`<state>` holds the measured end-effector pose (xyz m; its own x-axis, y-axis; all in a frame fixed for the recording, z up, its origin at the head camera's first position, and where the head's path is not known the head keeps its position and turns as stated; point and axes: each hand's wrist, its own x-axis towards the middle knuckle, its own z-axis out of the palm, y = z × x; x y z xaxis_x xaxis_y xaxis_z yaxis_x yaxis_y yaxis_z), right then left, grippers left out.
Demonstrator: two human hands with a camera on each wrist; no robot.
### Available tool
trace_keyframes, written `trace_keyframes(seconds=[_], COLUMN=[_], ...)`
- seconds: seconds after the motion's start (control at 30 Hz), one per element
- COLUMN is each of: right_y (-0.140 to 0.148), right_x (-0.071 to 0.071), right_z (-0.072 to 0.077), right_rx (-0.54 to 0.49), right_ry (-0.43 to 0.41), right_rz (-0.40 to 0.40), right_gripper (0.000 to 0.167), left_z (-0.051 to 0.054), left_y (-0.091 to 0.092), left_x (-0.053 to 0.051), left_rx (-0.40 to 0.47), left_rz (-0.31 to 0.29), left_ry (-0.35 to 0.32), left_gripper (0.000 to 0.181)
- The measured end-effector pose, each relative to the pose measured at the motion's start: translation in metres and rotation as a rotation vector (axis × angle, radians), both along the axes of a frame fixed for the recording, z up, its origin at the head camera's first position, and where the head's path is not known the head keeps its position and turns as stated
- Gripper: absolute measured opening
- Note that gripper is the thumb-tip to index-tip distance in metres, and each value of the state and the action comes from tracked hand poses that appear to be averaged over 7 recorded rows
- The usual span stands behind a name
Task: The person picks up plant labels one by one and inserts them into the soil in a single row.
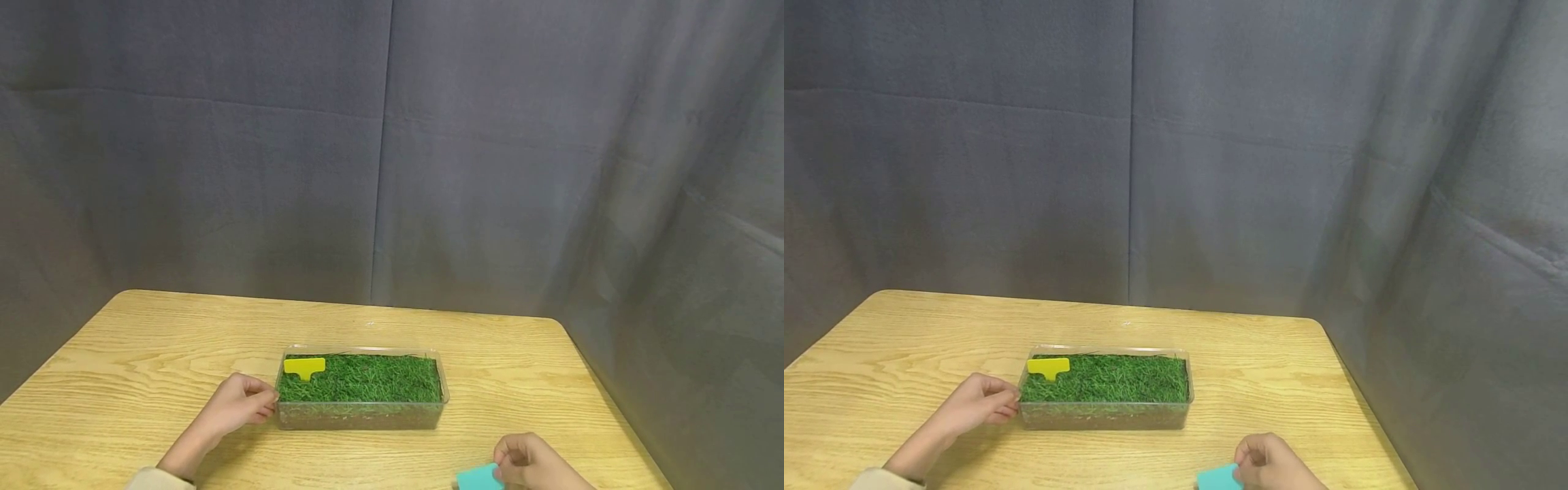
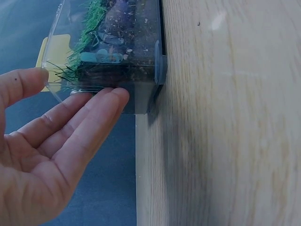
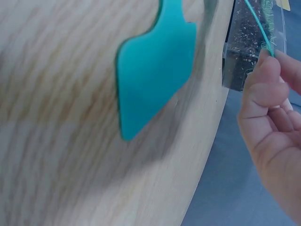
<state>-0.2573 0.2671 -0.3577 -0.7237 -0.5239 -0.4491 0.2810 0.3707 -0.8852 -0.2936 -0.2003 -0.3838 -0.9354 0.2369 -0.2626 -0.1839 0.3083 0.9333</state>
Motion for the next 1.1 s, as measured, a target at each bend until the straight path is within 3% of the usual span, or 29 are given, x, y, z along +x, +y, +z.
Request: trace_keyframes(seconds=[0.17,0.4,0.57,0.77,1.1], right_y=[-0.002,-0.005,-0.008,-0.013,-0.020], right_x=[-0.001,-0.001,-0.002,-0.003,-0.001], right_z=[0.002,0.004,0.008,0.013,0.019], right_rx=[-0.017,-0.026,-0.005,0.066,0.106], right_ry=[-0.009,0.157,0.218,0.258,0.351], right_rz=[-0.016,0.002,-0.026,-0.077,-0.102], right_gripper=[0.012,0.026,0.023,0.005,0.016], left_z=[0.002,0.003,0.002,0.002,0.004], left_y=[0.001,0.002,0.001,0.001,0.001], left_x=[0.001,0.002,0.002,0.002,0.003], left_rx=[0.008,-0.001,0.000,0.008,0.018], left_rz=[-0.001,0.003,0.001,0.001,-0.003], left_ry=[0.004,0.011,0.020,0.026,0.025], left_gripper=[0.033,0.033,0.032,0.031,0.032])
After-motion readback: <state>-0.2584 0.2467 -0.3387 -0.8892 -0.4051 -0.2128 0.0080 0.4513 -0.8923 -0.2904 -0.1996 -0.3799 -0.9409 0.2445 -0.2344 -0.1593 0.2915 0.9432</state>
